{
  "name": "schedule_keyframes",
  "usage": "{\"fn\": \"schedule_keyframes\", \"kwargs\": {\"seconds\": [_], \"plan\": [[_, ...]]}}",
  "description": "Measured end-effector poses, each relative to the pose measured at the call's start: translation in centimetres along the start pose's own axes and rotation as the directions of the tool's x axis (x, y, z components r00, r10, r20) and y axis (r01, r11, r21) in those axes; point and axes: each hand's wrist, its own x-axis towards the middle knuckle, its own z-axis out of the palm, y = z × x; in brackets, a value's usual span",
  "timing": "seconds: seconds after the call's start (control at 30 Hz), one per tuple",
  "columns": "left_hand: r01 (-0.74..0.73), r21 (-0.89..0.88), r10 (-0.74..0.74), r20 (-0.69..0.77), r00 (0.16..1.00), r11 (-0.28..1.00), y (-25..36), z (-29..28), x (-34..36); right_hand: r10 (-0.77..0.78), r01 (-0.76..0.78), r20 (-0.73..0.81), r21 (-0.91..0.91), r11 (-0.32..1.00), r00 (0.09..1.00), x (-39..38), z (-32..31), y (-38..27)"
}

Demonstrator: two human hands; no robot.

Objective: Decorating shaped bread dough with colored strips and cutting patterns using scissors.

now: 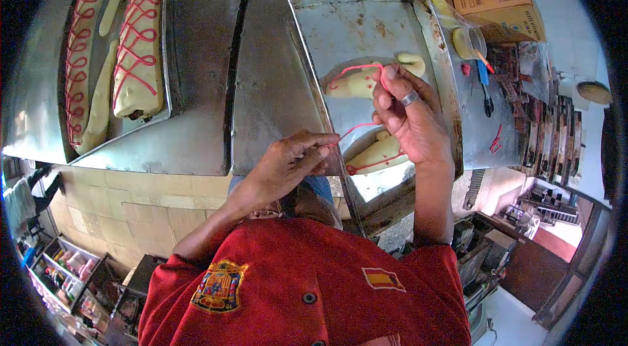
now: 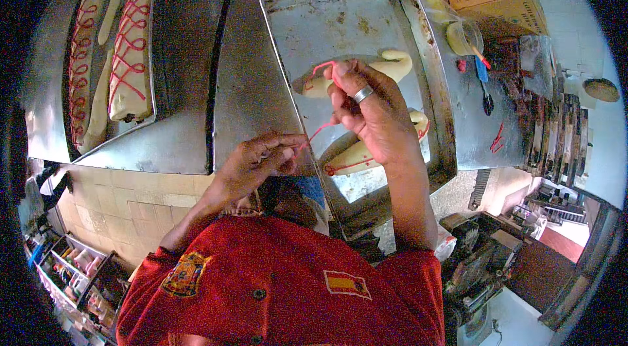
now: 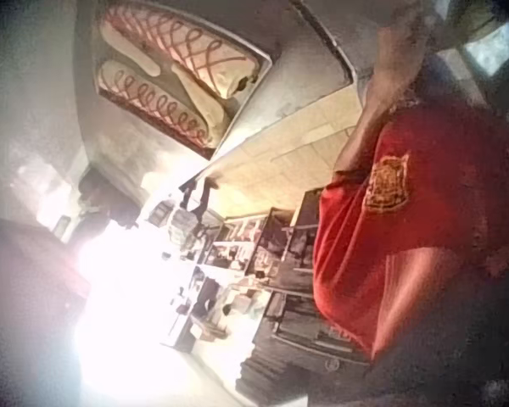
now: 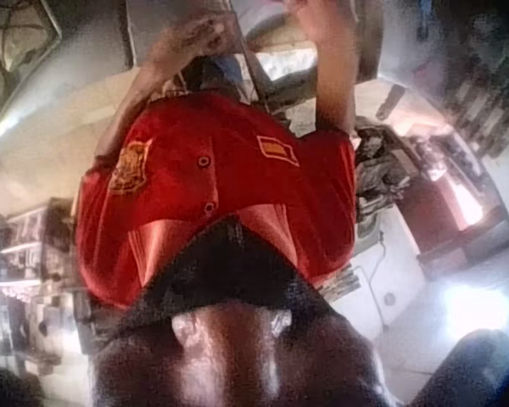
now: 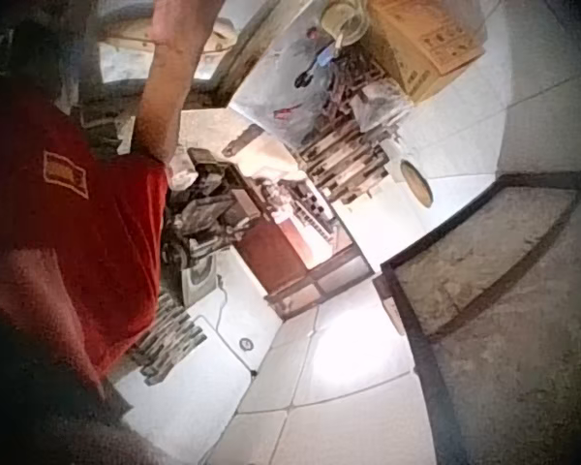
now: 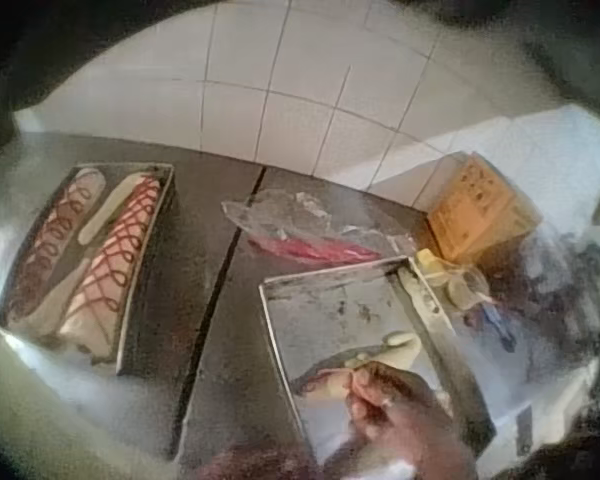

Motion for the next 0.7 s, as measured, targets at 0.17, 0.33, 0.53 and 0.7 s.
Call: {"fn": "schedule_keyframes", "kwargs": {"seconds": [0.17,0.33,0.53,0.7], "plan": [[0.02,0.198,-0.035,0.075,0.997,0.98,0.5,-0.5,0.2,-0.023,0.022,-0.023,-0.031,0.999,0.999,0.1,-0.7,0.1],[-0.085,0.199,0.087,-0.001,0.996,0.976,0.3,-1.0,-0.2,-0.028,0.027,-0.022,-0.04,0.999,0.999,-0.2,-1.4,0.9],[-0.073,0.275,0.081,-0.021,0.996,0.959,0.5,-2.2,-1.0,0.007,-0.012,-0.059,-0.092,0.996,0.998,-1.7,-2.1,1.0],[-0.034,0.331,0.043,-0.02,0.999,0.943,1.0,-2.8,-1.8,0.024,-0.03,-0.075,-0.077,0.997,0.997,-2.7,-2.5,1.3]]}}
